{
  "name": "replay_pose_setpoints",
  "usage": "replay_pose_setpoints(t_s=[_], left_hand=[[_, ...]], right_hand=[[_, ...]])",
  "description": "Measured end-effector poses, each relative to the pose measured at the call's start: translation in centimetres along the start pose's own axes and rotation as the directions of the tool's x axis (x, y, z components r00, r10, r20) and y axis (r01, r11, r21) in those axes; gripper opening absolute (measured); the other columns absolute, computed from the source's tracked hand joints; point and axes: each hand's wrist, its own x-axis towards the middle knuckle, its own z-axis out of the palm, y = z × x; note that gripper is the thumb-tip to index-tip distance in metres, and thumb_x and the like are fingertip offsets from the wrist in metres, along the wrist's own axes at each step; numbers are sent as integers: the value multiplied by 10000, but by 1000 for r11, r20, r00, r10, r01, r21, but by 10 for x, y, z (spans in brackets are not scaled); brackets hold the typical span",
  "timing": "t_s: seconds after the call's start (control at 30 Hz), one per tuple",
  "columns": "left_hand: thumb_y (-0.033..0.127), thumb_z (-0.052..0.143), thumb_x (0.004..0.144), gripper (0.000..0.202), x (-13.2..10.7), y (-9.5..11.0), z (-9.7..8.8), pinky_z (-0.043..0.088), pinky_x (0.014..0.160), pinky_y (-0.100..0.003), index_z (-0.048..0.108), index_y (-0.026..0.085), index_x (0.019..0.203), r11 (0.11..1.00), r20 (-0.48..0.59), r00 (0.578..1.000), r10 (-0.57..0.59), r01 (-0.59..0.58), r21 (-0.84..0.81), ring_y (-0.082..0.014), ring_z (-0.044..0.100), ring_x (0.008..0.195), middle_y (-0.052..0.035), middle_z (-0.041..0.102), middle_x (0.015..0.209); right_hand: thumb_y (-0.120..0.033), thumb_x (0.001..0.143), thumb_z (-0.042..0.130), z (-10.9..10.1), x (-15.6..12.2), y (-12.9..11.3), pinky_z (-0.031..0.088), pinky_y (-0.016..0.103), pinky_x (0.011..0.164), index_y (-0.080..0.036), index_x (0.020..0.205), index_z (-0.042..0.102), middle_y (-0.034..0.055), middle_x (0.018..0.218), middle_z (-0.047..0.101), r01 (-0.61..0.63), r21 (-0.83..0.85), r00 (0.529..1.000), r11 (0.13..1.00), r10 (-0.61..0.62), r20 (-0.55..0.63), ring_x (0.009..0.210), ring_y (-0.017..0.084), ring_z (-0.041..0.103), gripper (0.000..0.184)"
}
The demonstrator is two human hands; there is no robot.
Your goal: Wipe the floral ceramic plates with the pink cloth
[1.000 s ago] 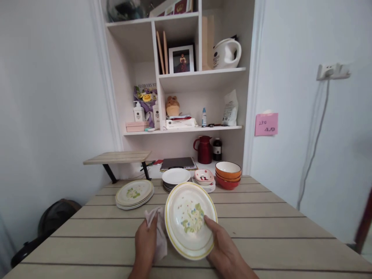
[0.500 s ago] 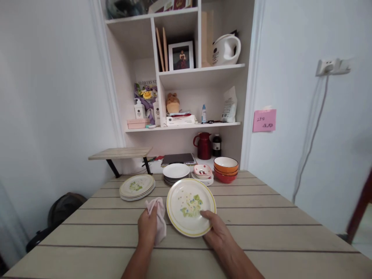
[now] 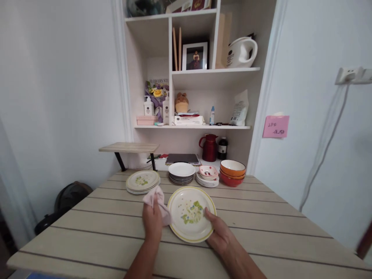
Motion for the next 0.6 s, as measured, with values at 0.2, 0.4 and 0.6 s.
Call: replay_pose_setpoints(t_s=[0.2,0.4,0.6], left_hand=[[330,508,857,472,-20,9,14,388,1010,-420,498,200,1311,854,339,802,492,-520,-11,-245,529,1171,-130,573,1242],[355,657,748,923,-20,3,17,297,1080,-502,138,213,1498,821,556,683,473,-571,3,-294,390,1324,-166,417,1448],[354,622,782,894,-26,9,0,215,1131,-521,110,240,1507,850,678,578,454,-508,-137,-303,246,1409,-149,272,1541]], right_hand=[[-377,952,385,8,-1,7,379,435,1050,18,1225,542,242,1114,683,-87,26,994,996,85,72,1131,261,610,505],[-409,947,385,7,4,1,361,448,1053,-13,1198,566,221,1053,711,-102,42,992,994,98,80,1097,266,628,503],[-423,898,495,4,10,-5,357,450,1049,-19,1234,548,228,1135,678,-85,-24,988,996,87,126,1113,279,612,528]])
